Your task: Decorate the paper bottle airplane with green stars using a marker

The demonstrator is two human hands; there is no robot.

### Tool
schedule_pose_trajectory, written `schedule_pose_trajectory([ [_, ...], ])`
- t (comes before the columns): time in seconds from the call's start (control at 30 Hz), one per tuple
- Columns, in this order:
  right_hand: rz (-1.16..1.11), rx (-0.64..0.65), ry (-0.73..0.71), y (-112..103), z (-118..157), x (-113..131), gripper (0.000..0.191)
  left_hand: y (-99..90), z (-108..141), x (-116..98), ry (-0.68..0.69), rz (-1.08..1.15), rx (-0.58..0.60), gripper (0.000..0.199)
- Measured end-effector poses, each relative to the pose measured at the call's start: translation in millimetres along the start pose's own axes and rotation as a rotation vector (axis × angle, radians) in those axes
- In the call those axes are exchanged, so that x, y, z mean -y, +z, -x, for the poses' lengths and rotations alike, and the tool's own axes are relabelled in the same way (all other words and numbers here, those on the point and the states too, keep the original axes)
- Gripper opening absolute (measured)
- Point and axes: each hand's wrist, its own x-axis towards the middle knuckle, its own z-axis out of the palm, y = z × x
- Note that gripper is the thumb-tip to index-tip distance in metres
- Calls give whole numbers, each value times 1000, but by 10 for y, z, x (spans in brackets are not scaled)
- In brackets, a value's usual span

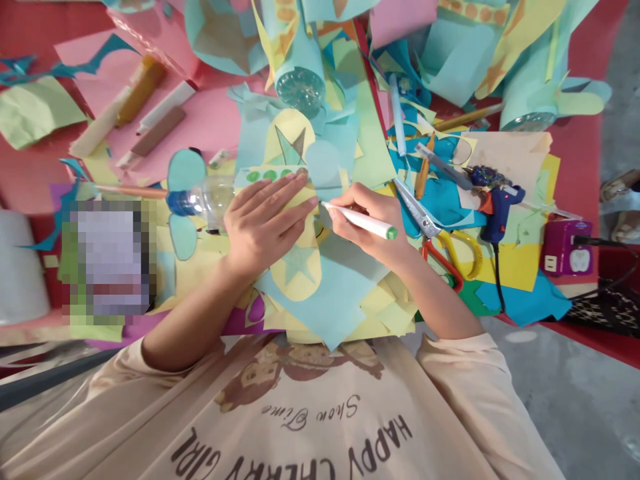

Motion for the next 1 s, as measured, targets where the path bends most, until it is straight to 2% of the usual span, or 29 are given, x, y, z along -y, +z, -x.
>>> schedule_pose_trajectory([
  [0.23,-27,-35,38,13,23,-43,11,-2,-1,3,36,2,-50,27],
  [0.37,-70,-48,47,28,29,-70,13,-10,-5,4,70,-71,-62,27],
  [0.53,-119,-59,65,28,26,-89,17,-7,1,7,49,-94,-16,30],
  [0.7,-95,-84,44,10,21,-77,15,-5,1,1,44,-77,-29,30],
  [1.0,-67,-99,87,-18,16,-72,18,-11,-12,0,69,-77,-67,28],
])
